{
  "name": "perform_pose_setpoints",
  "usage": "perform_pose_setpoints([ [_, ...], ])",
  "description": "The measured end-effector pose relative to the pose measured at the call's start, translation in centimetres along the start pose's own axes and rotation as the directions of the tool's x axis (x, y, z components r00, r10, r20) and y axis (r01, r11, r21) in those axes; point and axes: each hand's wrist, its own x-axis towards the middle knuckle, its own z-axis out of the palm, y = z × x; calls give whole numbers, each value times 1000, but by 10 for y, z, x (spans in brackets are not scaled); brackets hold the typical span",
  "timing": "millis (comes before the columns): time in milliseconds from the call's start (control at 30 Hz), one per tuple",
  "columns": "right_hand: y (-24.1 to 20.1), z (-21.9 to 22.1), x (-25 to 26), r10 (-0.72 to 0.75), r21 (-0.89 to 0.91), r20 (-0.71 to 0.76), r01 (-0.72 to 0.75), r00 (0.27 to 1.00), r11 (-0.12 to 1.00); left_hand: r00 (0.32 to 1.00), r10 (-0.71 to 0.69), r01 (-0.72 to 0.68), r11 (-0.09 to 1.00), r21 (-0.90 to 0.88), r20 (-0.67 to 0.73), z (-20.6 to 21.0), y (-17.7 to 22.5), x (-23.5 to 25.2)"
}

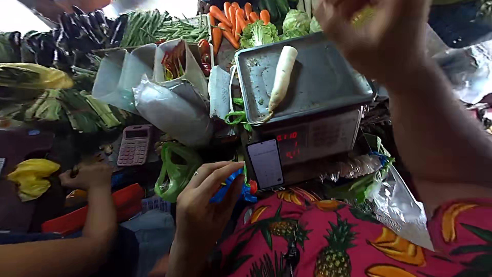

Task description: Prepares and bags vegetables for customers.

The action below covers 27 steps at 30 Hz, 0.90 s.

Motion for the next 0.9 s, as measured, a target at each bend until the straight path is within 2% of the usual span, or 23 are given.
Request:
perform_pose_setpoints([
  [67,-14,-1,-84,-66,-3,-142,66,988,998,1000,15,-15,1000,-27,12,1,-3,-5],
  [100,-12,6,-125,-19,-32,-224,12,974,999,1000,16,-15,999,-32,18,0,-5,-8],
  [133,-7,16,-162,102,-48,-271,-120,957,992,1000,13,-12,999,-32,26,0,-6,-11],
  [167,1,24,-194,279,-31,-245,-295,929,955,999,7,-6,999,-35,36,-1,-6,-13],
  [233,14,39,-232,614,111,-112,-605,781,789,999,-2,4,999,-46,55,-1,-6,-18],
  [267,20,46,-242,692,171,-54,-677,719,716,998,-2,5,999,-48,63,0,-5,-19],
  [300,25,51,-248,715,192,-19,-700,698,688,998,1,2,999,-48,68,0,-3,-19],
  [433,33,53,-246,712,124,35,-710,701,693,997,4,0,999,-50,77,2,6,-21],
  [500,31,48,-241,726,160,59,-724,686,671,997,10,-6,998,-61,76,4,10,-24],
  [633,28,55,-216,830,291,-26,-790,557,539,996,10,-6,998,-56,85,4,16,-33],
  [700,30,62,-209,850,302,-77,-801,521,517,997,15,-11,999,-48,80,1,15,-39],
  [767,29,64,-209,851,280,-79,-808,519,519,998,12,-10,999,-37,65,-4,13,-46],
  [900,32,65,-224,790,248,-48,-759,611,602,1000,-8,9,1000,-25,23,-9,8,-59],
])
